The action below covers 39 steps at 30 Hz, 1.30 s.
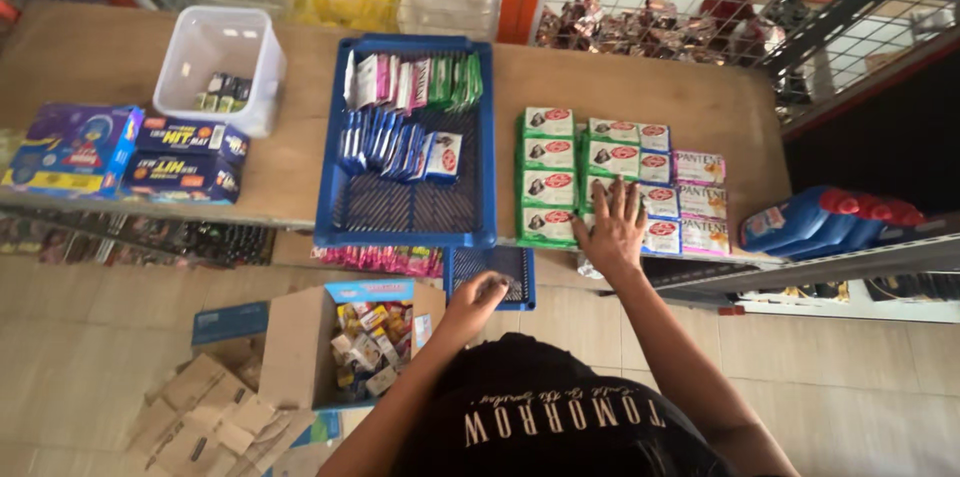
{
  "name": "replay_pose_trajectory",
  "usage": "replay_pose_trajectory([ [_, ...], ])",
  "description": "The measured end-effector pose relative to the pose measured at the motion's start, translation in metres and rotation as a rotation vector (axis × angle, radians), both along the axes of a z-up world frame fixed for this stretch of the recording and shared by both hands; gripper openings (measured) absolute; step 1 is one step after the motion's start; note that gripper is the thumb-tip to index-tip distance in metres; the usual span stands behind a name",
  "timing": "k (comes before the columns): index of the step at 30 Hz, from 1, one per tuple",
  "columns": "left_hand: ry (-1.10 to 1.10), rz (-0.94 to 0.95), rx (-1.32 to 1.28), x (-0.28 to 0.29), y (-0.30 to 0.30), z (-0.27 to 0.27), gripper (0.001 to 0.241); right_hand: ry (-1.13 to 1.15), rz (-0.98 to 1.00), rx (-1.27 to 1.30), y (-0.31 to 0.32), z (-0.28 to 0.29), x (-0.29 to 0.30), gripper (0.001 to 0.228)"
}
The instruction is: The person arranges small boxes of shampoo and other items on a wooden table in a store. They pick up items from a blue basket and a cardboard box, then place them in neat rows on the table. The person also moves the blue basket to a different location.
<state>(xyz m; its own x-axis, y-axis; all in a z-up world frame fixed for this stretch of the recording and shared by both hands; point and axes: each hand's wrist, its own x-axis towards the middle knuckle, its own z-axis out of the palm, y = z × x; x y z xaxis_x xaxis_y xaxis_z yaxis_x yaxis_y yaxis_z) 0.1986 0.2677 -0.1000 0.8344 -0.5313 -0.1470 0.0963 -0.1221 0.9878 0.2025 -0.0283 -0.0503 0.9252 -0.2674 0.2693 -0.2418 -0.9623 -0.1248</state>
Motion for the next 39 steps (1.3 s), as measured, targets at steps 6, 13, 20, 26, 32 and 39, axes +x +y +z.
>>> replay_pose_trajectory([
  [6,-0.01,-0.065,0.128,0.02,0.017,0.045,0.027,0.082,0.003,0.06,-0.001,0.026,0.0,0.077],
  [13,-0.544,0.217,0.32,0.14,0.022,0.085,0.046,-0.04,0.085,0.015,0.044,0.058,-0.036,0.078],
  [20,-1.033,0.156,0.86,0.193,0.016,0.041,0.076,-0.064,0.155,0.111,0.101,0.053,-0.076,0.079],
  [26,-0.936,0.202,0.626,0.152,0.031,0.047,0.078,0.05,0.265,0.364,0.127,0.039,-0.054,0.083],
  [32,-0.852,0.074,0.911,0.091,0.085,0.058,0.077,0.066,0.376,0.431,0.17,0.0,0.016,0.098],
  [39,-0.934,0.147,0.888,0.106,0.124,0.029,0.041,0.202,0.426,0.461,0.193,-0.01,0.024,0.111],
])
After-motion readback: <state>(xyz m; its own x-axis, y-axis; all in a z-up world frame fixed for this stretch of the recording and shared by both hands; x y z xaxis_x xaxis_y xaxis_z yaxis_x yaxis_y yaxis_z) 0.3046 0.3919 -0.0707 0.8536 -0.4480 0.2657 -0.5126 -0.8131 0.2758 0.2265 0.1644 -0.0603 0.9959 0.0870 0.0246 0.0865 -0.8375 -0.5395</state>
